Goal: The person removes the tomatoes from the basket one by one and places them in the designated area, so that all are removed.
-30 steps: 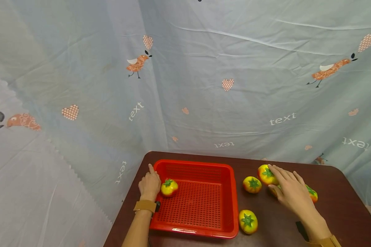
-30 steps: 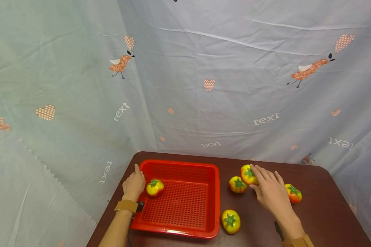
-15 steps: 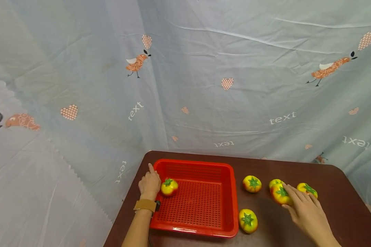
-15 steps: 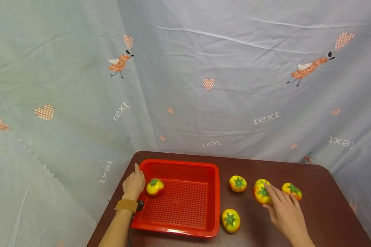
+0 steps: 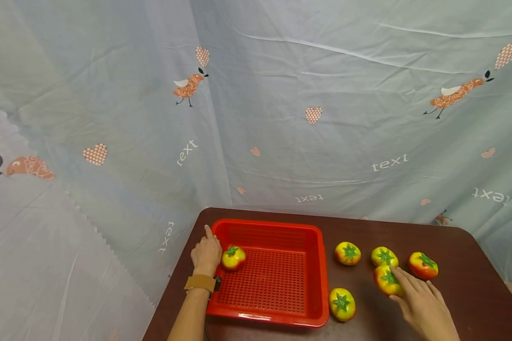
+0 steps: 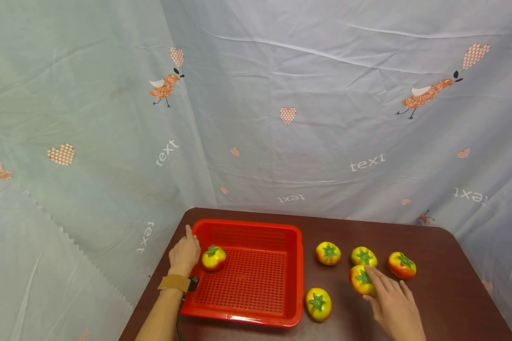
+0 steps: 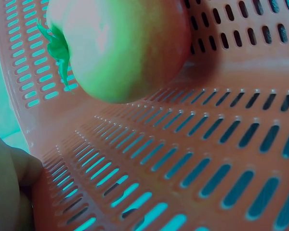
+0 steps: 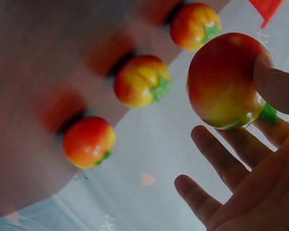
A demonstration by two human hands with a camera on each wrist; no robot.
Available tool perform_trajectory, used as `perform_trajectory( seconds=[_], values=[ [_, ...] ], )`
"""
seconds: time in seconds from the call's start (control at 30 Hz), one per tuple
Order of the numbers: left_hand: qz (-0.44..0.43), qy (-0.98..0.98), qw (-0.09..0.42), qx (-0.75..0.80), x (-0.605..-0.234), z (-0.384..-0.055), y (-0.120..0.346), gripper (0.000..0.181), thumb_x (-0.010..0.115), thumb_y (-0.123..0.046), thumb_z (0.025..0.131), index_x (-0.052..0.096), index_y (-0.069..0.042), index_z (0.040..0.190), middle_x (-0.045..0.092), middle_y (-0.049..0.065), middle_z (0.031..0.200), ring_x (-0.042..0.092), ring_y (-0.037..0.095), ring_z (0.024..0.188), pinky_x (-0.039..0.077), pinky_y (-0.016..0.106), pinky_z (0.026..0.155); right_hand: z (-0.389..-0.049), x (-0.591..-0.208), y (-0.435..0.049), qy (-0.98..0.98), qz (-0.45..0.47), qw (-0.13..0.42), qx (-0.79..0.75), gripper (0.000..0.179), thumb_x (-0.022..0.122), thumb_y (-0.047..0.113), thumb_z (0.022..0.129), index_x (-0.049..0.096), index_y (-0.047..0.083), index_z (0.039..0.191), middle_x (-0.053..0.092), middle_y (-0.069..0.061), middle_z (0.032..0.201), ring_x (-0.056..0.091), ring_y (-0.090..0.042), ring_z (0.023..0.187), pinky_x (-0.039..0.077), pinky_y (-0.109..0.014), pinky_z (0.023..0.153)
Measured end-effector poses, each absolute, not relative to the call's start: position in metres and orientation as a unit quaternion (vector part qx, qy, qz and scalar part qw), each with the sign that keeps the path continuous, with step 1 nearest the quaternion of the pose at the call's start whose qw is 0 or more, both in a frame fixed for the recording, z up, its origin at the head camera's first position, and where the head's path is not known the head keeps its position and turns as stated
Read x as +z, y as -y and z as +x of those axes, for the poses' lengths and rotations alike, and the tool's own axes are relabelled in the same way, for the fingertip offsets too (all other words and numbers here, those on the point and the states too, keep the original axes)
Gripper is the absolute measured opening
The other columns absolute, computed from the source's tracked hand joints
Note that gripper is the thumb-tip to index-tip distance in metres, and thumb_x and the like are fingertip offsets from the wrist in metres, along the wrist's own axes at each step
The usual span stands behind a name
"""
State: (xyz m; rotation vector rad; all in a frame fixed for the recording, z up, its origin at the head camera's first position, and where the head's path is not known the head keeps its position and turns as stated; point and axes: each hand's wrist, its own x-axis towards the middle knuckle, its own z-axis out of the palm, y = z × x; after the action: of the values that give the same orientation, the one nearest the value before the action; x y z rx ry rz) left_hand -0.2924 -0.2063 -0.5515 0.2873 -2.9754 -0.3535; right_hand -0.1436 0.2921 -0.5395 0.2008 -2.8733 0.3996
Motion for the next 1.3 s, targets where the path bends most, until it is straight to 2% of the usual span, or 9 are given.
perform_trajectory(
  seconds=[0.3,0.67,1.03,1.3],
  values=[
    [0.095,0.986,0.069,-0.116,-0.553,-0.293,0.207,0.057,0.041,-0.020,0.104,0.026,0.009,0.149,0.064,0.029,0.095,0.064,0.045,0.078,0.053,0.055,0.067,-0.132,-0.559,-0.293,0.988,0.055,0.054,0.132,0.068,0.078,0.023,0.080,0.049,0.007,0.140,0.060,-0.020,0.131,0.059,-0.045,0.109,0.038,-0.071,0.090],
    [0.095,0.987,0.064,-0.116,-0.552,-0.293,0.208,0.056,0.039,-0.021,0.104,0.025,0.009,0.150,0.064,0.029,0.096,0.064,0.045,0.079,0.053,0.055,0.068,-0.130,-0.583,-0.296,0.986,0.061,0.000,0.153,0.066,0.076,0.026,0.082,0.050,0.011,0.141,0.061,-0.014,0.130,0.061,-0.037,0.114,0.041,-0.070,0.087],
    [0.097,0.987,0.060,-0.115,-0.550,-0.293,0.208,0.057,0.040,-0.021,0.104,0.025,0.009,0.150,0.064,0.030,0.098,0.064,0.046,0.080,0.053,0.056,0.068,-0.131,-0.596,-0.294,0.985,0.058,-0.030,0.160,0.067,0.075,0.031,0.083,0.050,0.013,0.142,0.060,-0.014,0.132,0.062,-0.039,0.107,0.042,-0.069,0.088],
    [0.100,0.986,0.065,-0.115,-0.552,-0.294,0.207,0.057,0.041,-0.021,0.103,0.027,0.009,0.149,0.064,0.029,0.095,0.064,0.045,0.077,0.053,0.055,0.066,-0.133,-0.603,-0.292,0.985,0.067,-0.015,0.160,0.064,0.076,0.028,0.083,0.053,0.013,0.140,0.061,-0.012,0.131,0.062,-0.037,0.111,0.042,-0.068,0.088]
  ],
)
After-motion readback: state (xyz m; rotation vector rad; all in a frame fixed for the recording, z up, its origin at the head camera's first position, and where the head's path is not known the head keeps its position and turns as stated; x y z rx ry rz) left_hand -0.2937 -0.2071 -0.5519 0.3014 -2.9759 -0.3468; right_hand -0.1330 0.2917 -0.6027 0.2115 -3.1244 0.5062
